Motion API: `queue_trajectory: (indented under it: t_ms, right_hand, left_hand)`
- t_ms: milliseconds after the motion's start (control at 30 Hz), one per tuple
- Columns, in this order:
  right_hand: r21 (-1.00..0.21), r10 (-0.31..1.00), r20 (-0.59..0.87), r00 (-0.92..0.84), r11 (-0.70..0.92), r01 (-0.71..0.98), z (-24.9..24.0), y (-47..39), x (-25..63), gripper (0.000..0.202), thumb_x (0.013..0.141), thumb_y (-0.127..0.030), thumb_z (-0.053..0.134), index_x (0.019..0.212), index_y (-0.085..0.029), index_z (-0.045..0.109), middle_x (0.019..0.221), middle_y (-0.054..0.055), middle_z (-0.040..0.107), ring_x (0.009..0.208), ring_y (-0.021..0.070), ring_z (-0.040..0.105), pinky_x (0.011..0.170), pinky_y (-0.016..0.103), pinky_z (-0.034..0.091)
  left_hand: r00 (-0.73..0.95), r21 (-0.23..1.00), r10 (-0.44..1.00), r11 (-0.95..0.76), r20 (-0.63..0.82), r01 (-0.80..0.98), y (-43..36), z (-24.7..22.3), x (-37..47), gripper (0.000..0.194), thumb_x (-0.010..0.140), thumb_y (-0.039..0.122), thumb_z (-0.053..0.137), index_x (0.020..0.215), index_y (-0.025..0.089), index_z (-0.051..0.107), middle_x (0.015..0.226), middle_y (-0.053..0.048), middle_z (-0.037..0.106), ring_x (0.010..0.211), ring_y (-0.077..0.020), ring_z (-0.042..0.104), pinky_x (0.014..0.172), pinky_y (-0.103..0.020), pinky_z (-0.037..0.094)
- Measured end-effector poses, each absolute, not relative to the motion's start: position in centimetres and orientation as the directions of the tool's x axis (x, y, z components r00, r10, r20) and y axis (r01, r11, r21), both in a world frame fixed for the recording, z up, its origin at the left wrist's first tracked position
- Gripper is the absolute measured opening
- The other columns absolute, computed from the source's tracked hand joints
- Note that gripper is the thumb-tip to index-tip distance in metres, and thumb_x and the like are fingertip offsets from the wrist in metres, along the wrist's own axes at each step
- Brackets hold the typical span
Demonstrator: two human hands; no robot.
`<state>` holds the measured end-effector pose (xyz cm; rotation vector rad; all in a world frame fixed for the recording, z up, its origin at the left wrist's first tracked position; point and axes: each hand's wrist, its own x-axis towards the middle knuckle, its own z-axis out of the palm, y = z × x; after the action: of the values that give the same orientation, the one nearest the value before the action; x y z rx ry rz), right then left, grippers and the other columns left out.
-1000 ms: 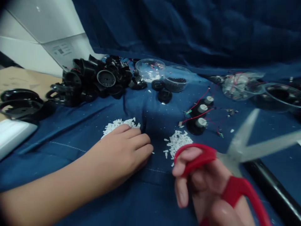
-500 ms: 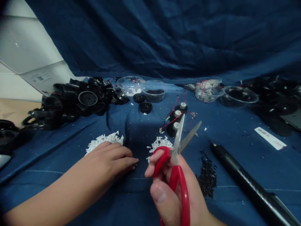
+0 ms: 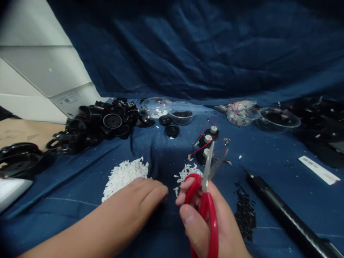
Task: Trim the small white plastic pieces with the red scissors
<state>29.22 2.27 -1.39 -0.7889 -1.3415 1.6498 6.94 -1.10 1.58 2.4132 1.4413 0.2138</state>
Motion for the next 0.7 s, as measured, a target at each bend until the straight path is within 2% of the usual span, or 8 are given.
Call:
queue_trajectory:
  t_ms: [100, 133, 200, 300, 567, 700]
  right_hand:
    - [-0.992, 0.956, -0.043, -0.291, -0.074, -0.097, -0.1, 1.8, 28.8, 0.029, 0.092, -0.045, 0.082, 0.114, -0.030, 0.069, 0.095, 0.002, 0.070, 0.059, 0.0132, 0.059, 0.059, 0.025, 0.056]
    - [-0.996, 0.965, -0.061, -0.254, -0.074, -0.041, 0.4, 1.7, 28.6, 0.031, 0.090, -0.045, 0.084, 0.111, -0.028, 0.070, 0.095, 0.003, 0.072, 0.063, 0.0158, 0.063, 0.063, 0.027, 0.059]
    - [-0.997, 0.974, -0.076, -0.212, -0.067, 0.049, 1.2, 1.5, 28.2, 0.033, 0.086, -0.045, 0.087, 0.107, -0.025, 0.071, 0.095, 0.006, 0.075, 0.073, 0.0214, 0.071, 0.068, 0.030, 0.064]
    - [-0.994, 0.975, -0.054, -0.214, -0.033, 0.101, 1.8, 1.4, 27.7, 0.032, 0.083, -0.042, 0.089, 0.103, -0.024, 0.072, 0.093, 0.007, 0.077, 0.074, 0.0229, 0.074, 0.069, 0.032, 0.067]
    - [-0.990, 0.955, -0.013, -0.297, 0.031, 0.141, 1.9, 1.2, 27.5, 0.021, 0.087, -0.039, 0.084, 0.097, -0.024, 0.074, 0.091, 0.006, 0.078, 0.067, 0.0221, 0.074, 0.063, 0.033, 0.069]
    - [-0.991, 0.955, -0.011, -0.295, 0.029, 0.131, 1.9, 1.1, 27.7, 0.020, 0.087, -0.036, 0.085, 0.098, -0.025, 0.073, 0.090, 0.006, 0.078, 0.067, 0.0219, 0.075, 0.065, 0.033, 0.069]
  left_hand:
    - [0.345, 0.714, 0.938, -0.266, 0.037, 0.647, -1.6, 1.7, 7.1, 0.015, 0.107, 0.018, 0.045, 0.110, 0.022, 0.058, 0.101, -0.002, 0.070, 0.088, -0.0176, 0.066, 0.078, -0.030, 0.054]
    - [0.295, 0.804, 0.955, -0.197, 0.028, 0.562, -1.7, 1.8, 7.2, 0.014, 0.108, 0.022, 0.044, 0.108, 0.023, 0.058, 0.097, 0.001, 0.069, 0.085, -0.0148, 0.066, 0.076, -0.027, 0.054]
    - [0.234, 0.899, 0.972, -0.103, 0.000, 0.426, -1.9, 2.0, 7.4, 0.014, 0.109, 0.026, 0.046, 0.105, 0.024, 0.059, 0.093, 0.003, 0.069, 0.081, -0.0116, 0.065, 0.073, -0.023, 0.052]
    - [0.224, 0.935, 0.975, -0.067, -0.013, 0.347, -1.9, 1.9, 7.7, 0.015, 0.107, 0.028, 0.049, 0.100, 0.023, 0.061, 0.089, 0.004, 0.070, 0.078, -0.0113, 0.065, 0.069, -0.023, 0.050]
    - [0.246, 0.940, 0.969, -0.093, 0.010, 0.329, -1.9, 1.7, 7.7, 0.012, 0.103, 0.025, 0.055, 0.099, 0.024, 0.066, 0.085, 0.006, 0.072, 0.072, -0.0097, 0.064, 0.064, -0.021, 0.048]
    - [0.250, 0.953, 0.968, -0.086, 0.011, 0.289, -2.0, 1.8, 7.6, 0.011, 0.102, 0.023, 0.059, 0.099, 0.025, 0.069, 0.087, 0.007, 0.074, 0.074, -0.0086, 0.066, 0.067, -0.019, 0.050]
